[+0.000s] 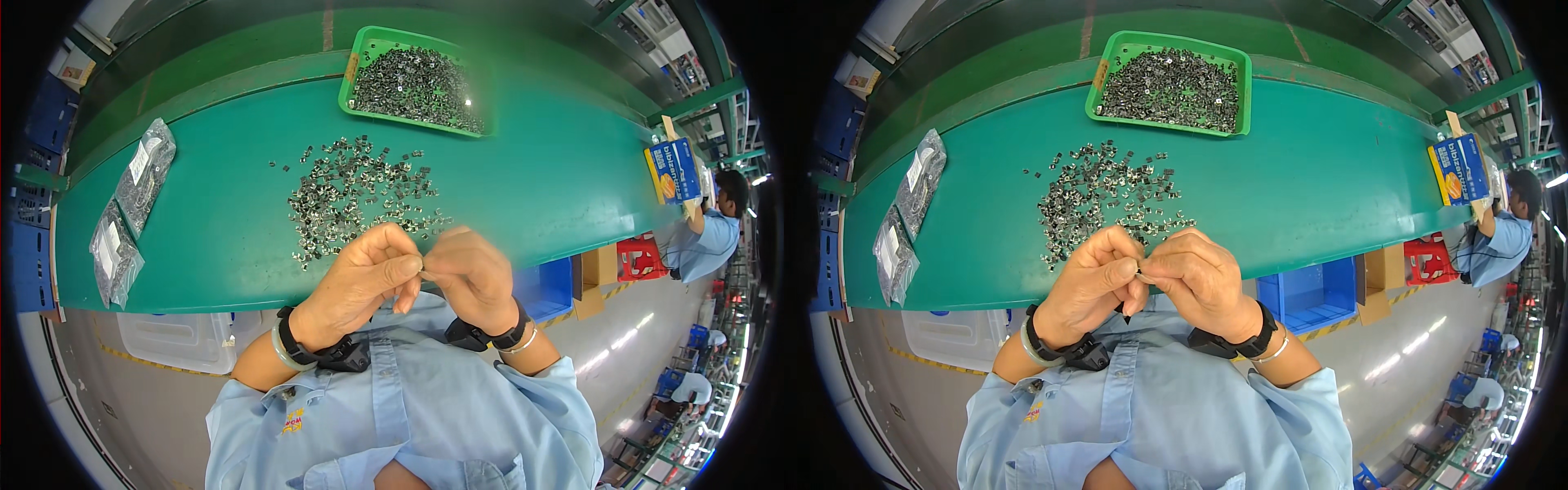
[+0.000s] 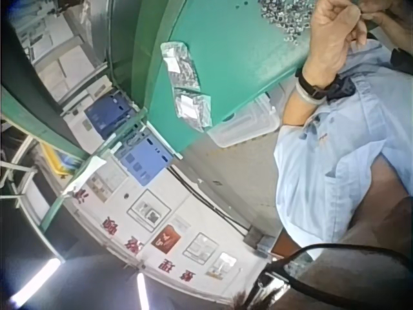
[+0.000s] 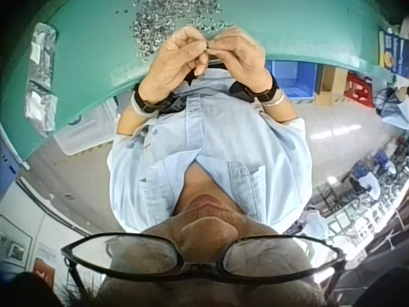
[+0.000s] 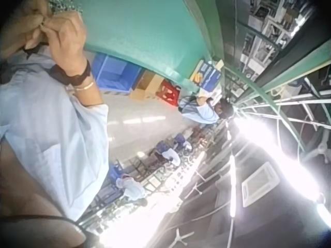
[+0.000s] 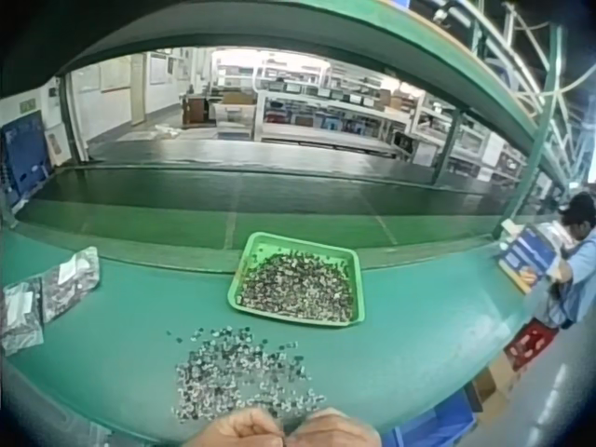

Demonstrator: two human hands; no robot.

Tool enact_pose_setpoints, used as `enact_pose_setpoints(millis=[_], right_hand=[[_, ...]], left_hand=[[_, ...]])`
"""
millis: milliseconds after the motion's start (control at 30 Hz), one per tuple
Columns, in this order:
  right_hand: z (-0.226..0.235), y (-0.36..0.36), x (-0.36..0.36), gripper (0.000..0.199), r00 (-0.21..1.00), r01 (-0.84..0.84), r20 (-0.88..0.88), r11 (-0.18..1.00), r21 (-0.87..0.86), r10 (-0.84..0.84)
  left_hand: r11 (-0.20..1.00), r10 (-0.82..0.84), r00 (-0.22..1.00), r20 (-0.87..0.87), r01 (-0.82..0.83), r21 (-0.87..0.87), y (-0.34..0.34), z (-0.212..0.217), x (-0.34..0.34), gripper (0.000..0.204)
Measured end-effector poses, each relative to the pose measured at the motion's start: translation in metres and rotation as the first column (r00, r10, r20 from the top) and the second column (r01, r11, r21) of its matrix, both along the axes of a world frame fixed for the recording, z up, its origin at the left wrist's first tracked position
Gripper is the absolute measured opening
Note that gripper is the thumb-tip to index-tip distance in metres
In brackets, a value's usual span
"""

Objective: Sort small electronic components from a pile on a workbench into specific containers or trays.

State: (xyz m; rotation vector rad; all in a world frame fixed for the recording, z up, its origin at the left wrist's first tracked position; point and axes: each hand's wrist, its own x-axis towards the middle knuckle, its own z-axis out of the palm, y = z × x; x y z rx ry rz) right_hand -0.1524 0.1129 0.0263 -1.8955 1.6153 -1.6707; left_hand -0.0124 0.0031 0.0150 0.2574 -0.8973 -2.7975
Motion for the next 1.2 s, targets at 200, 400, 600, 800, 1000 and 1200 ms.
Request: enact_pose_setpoints(millis=[200, 400, 600, 800, 1000, 1200], right_hand=[[-0.007, 0.004, -0.001, 0.015, 0.998, 0.007, 0.063, 0.999, 0.054, -0.01], [-0.013, 0.004, 0.0, 0.016, 0.981, 0.022, 0.19, 0.998, 0.051, -0.031], [-0.01, 0.007, 0.001, 0.014, 0.97, 0.052, 0.231, 0.992, 0.111, -0.077], [0.029, -0.022, -0.057, 0.003, 0.954, 0.286, -0.137, 0.948, 0.138, -0.268], [0.029, -0.072, -0.121, 0.011, 0.943, 0.29, 0.074, 0.912, 0.29, -0.323], [0.008, -0.025, -0.099, 0.013, 0.958, 0.256, -0.236, 0.86, 0.441, -0.164]], left_hand=[[0.996, 0.009, 0.998, 0.069, -0.003, -0.087, 0.002, 0.004, 0.001, 0.017], [0.999, 0.004, 1.0, 0.027, -0.003, -0.044, 0.003, 0.003, -0.001, 0.02], [0.996, 0.029, 0.995, 0.091, -0.021, -0.092, 0.005, 0.005, -0.001, 0.02], [0.994, 0.038, 0.993, 0.112, -0.026, -0.106, -0.003, -0.003, 0.002, 0.019], [0.996, 0.047, 0.994, 0.1, -0.04, -0.078, -0.007, -0.006, 0.002, 0.018], [1.0, 0.014, 0.996, 0.092, -0.012, -0.02, -0.013, -0.01, 0.003, 0.018]])
